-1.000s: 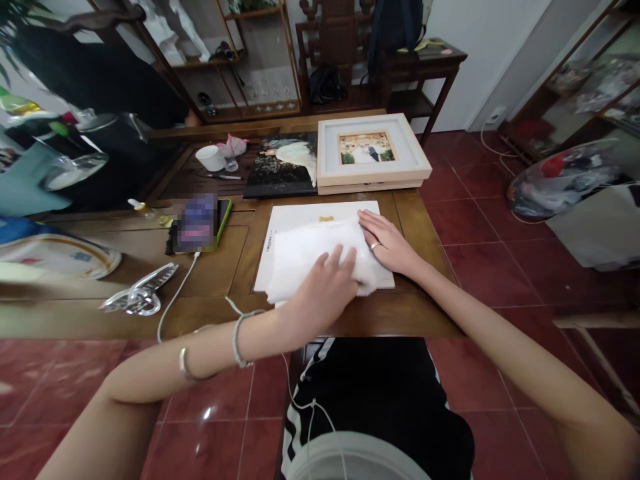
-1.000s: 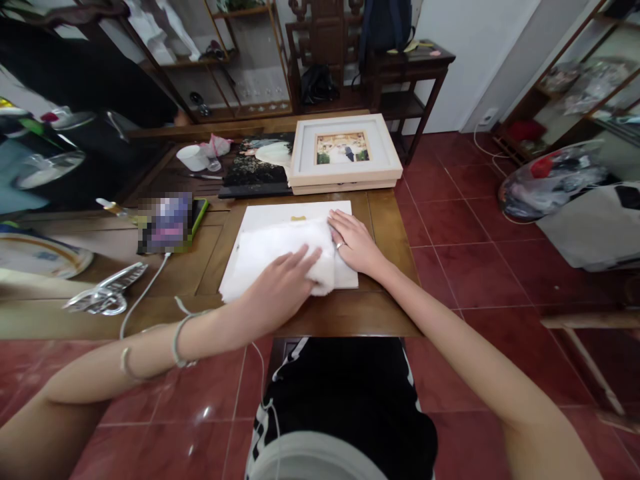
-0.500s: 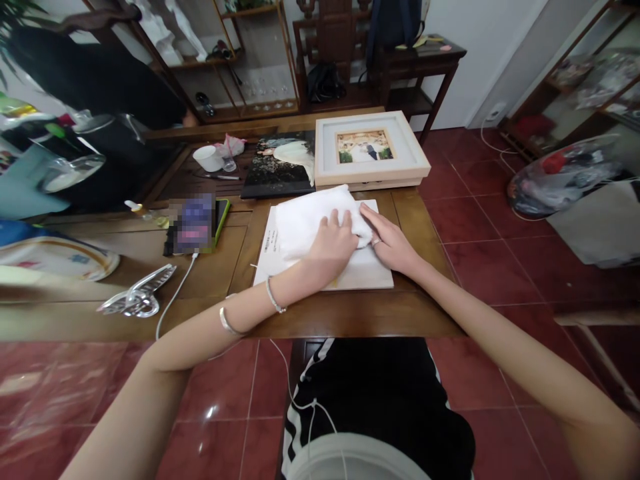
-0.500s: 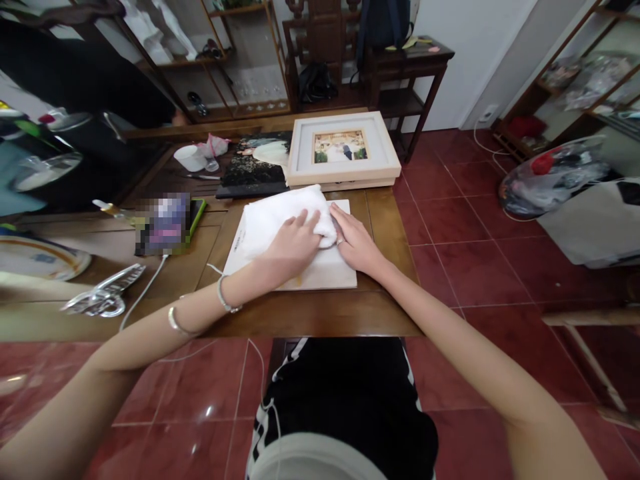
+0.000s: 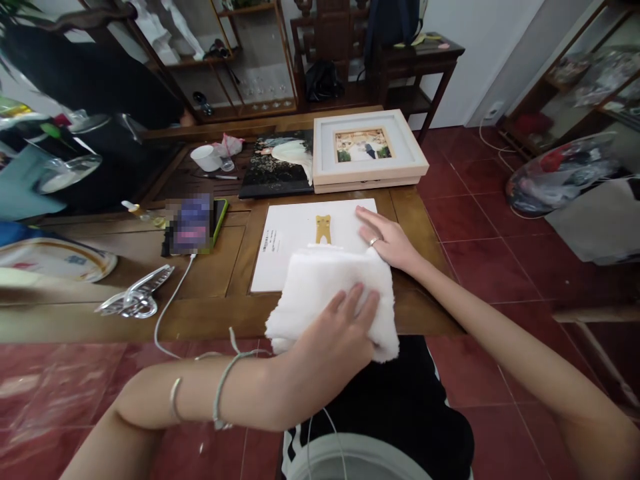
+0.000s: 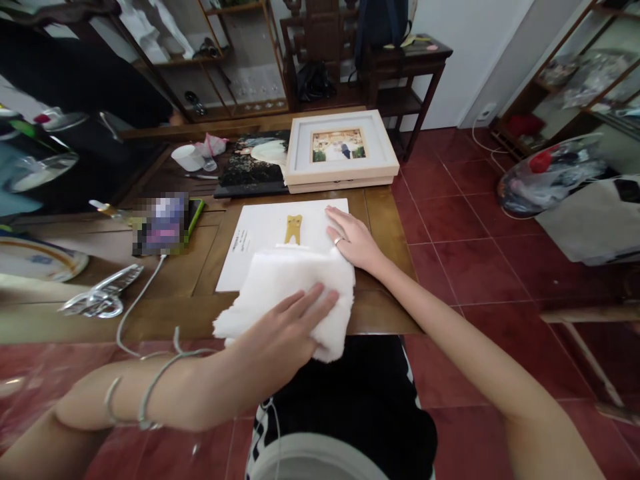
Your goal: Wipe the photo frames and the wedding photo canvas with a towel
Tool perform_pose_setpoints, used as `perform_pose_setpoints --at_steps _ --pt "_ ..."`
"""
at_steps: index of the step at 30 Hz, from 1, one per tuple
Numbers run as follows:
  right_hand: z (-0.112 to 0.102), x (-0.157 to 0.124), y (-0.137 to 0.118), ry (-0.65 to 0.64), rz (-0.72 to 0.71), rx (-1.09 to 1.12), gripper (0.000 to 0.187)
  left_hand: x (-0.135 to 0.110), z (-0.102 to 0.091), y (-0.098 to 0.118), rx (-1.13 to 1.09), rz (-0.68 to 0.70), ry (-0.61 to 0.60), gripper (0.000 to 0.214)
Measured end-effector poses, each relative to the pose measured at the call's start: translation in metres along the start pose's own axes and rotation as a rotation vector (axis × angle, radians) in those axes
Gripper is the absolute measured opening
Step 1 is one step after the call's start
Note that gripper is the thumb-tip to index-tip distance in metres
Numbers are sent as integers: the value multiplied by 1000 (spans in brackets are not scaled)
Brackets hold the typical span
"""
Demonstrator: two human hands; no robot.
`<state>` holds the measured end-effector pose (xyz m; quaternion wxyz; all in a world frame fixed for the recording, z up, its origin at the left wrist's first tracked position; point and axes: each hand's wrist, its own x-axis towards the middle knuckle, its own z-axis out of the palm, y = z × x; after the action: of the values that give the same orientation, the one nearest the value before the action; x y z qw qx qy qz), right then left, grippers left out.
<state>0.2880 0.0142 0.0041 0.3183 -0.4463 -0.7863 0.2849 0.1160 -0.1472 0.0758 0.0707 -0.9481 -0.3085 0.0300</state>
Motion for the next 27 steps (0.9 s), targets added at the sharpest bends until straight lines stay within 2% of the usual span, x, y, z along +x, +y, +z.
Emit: perform_pose_setpoints --at_steps 4,6,8,12,15,18,22,25,27 --pt "3 -2 0 -83 -106 -191 45 -19 -22 -15 -138 57 -97 11" --pt "4 -2 0 -86 -109 -209 46 -20 -32 -26 -156 20 -123 10" --pt "5 -2 2 -87 -107 -206 50 -16 -35 -38 -143 -77 -137 14" --pt "5 -1 6 -71 -70 -208 60 1 -21 -72 -81 -322 -159 23" --pt "5 -1 8 -72 -73 -208 60 18 -1 -98 -76 -394 -96 24" --pt "4 -1 6 -67 -102 -195 58 34 12 -114 -105 -417 -21 27" --pt "3 -2 0 -87 -168 -183 47 54 16 -120 -162 -415 80 31" --pt "3 -2 -1 -66 -177 -187 38 73 15 -123 -230 -338 144 29" --pt "4 -1 0 -55 -180 -194 34 88 14 -127 -283 -267 136 27"
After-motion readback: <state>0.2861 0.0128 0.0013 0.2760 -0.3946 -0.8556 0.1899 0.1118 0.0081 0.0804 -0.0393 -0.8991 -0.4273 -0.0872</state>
